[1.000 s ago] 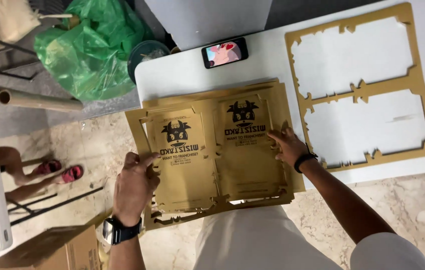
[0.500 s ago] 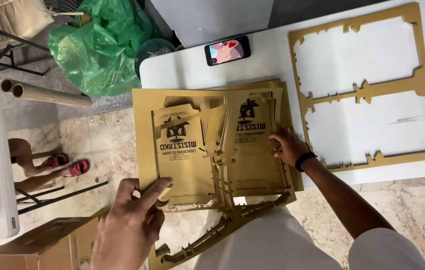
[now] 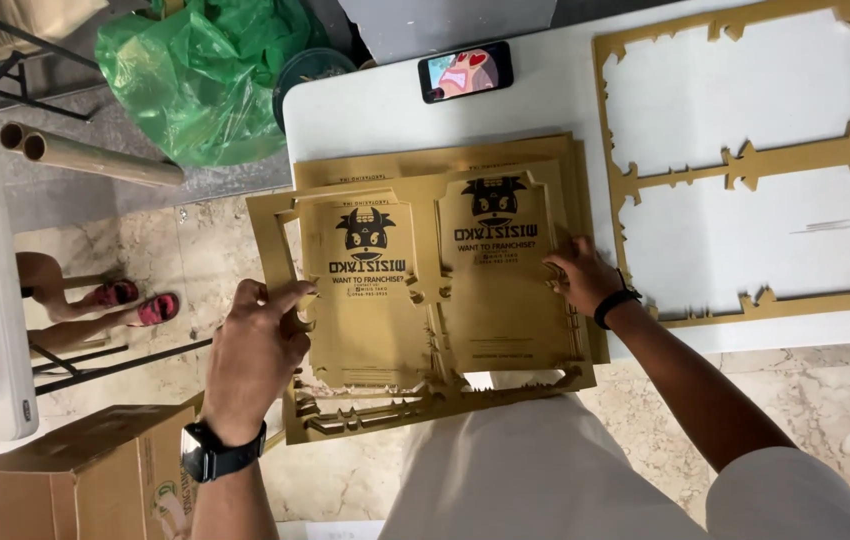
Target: The person is punching out pre-cut shapes from cardboard sheets and stacking the finished pieces on a table for assembly.
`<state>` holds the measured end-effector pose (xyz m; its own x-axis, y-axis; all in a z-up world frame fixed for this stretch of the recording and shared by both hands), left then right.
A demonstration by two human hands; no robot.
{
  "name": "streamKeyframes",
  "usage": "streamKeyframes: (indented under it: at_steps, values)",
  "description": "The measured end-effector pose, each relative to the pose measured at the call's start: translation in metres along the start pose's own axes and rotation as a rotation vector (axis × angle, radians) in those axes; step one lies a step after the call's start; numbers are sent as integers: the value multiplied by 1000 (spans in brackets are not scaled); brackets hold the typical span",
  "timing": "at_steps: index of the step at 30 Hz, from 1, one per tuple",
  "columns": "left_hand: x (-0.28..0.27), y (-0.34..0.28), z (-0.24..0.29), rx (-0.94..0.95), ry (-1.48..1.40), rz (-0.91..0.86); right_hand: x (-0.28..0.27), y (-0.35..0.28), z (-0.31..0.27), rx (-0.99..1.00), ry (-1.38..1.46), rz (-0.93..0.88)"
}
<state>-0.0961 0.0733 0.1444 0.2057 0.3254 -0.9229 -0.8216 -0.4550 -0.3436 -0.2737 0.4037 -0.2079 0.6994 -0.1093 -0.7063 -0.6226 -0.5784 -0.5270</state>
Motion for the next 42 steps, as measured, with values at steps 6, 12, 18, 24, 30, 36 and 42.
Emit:
streamKeyframes:
  at_steps: [6,12,18,24,30,36,42]
  values:
    - [9,2,-10,-19,-7,-15,-3,-3,-7,9,-91,-16]
    - [11,1,-13,-9,-60,-22,2,0,-2,29,-53,-43]
    - [9,-1,-14,-8,-77,-21,-19,-11,-10,25,163,-13]
    - [8,0,-8,4,-99,-38,-1,-12,14,56,290,-117]
    - [8,5,-6,67,-99,-23,6,-17,33,56,18,-179]
    - [7,3,-8,48,-110,-62,-59,-44,24,57,-6,-114]
    - [-10,-9,-2,276,-152,118,-151,-102,-25,327,188,-182]
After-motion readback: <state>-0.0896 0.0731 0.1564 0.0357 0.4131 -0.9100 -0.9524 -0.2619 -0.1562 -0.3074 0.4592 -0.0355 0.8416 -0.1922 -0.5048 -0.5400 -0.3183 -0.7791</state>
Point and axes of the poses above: each hand's wrist, its own y-axis towards the middle knuckle, its own x-axis out of the palm, z = x × y, the point moved 9 cm from there along y, towards the middle knuckle, and after that the axes turned 4 degrees about y, right-handed, at the moved point
